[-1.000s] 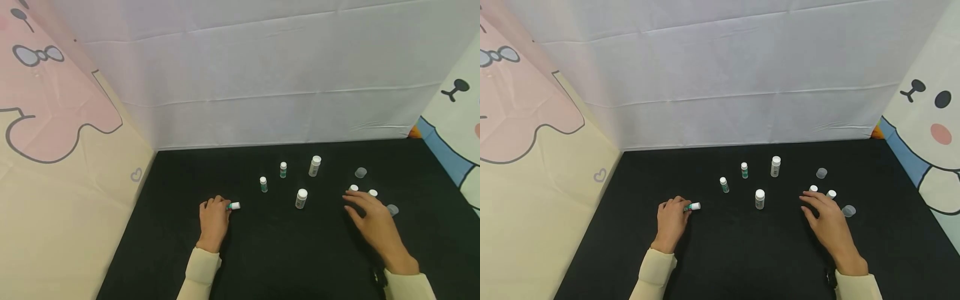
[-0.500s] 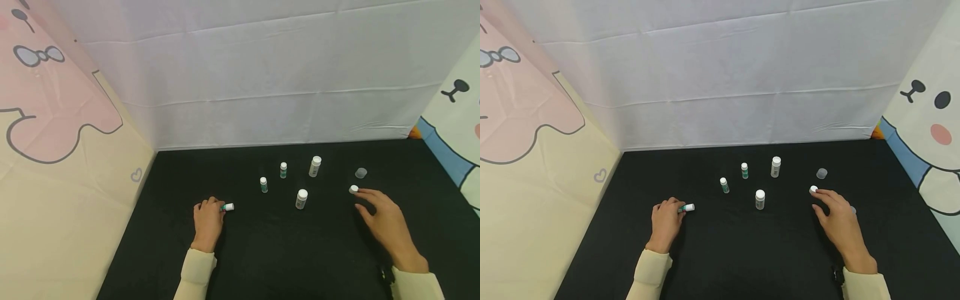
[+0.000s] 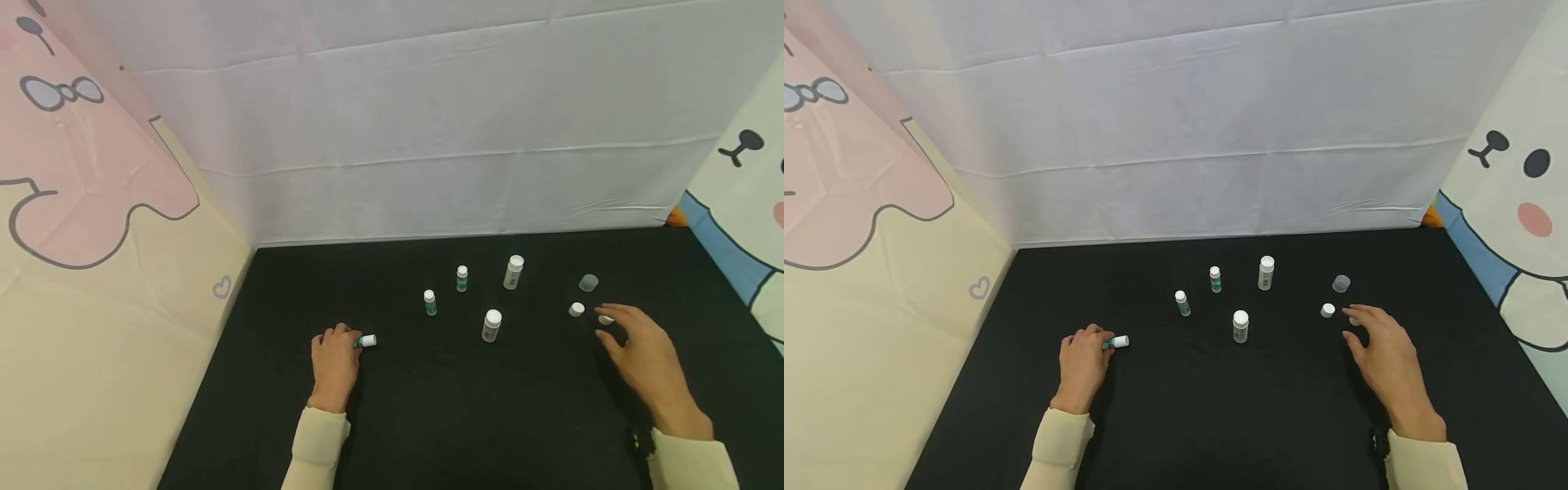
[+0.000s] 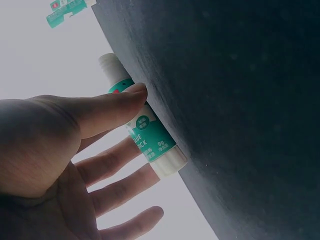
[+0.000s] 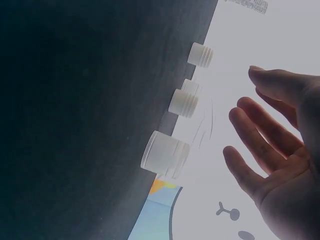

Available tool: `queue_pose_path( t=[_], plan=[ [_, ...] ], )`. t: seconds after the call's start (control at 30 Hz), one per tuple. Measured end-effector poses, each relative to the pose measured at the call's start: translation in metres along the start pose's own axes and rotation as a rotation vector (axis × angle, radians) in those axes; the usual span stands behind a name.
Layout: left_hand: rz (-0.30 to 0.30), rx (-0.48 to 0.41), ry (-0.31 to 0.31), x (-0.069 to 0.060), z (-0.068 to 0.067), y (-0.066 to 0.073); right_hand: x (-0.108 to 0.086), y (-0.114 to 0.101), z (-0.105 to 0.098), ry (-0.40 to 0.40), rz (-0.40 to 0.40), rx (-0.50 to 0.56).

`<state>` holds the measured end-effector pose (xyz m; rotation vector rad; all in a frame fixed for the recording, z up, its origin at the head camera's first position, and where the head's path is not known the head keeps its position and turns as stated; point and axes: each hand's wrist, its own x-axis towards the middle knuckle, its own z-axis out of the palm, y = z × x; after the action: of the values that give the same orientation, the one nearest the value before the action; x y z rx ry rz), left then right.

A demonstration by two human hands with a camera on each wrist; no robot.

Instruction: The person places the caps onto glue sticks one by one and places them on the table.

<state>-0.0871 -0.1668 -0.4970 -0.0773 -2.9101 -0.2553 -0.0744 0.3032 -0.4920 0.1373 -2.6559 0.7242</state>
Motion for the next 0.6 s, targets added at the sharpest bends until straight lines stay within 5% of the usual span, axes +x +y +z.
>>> queue_pose_path(
  t=[0.6],
  plan=[
    [-0.003,0.044,-0.003,0.0018,0.0021,-0.007,0.0073,0.0103,-0.001,-0.116,0.076,-0.021]
  ],
)
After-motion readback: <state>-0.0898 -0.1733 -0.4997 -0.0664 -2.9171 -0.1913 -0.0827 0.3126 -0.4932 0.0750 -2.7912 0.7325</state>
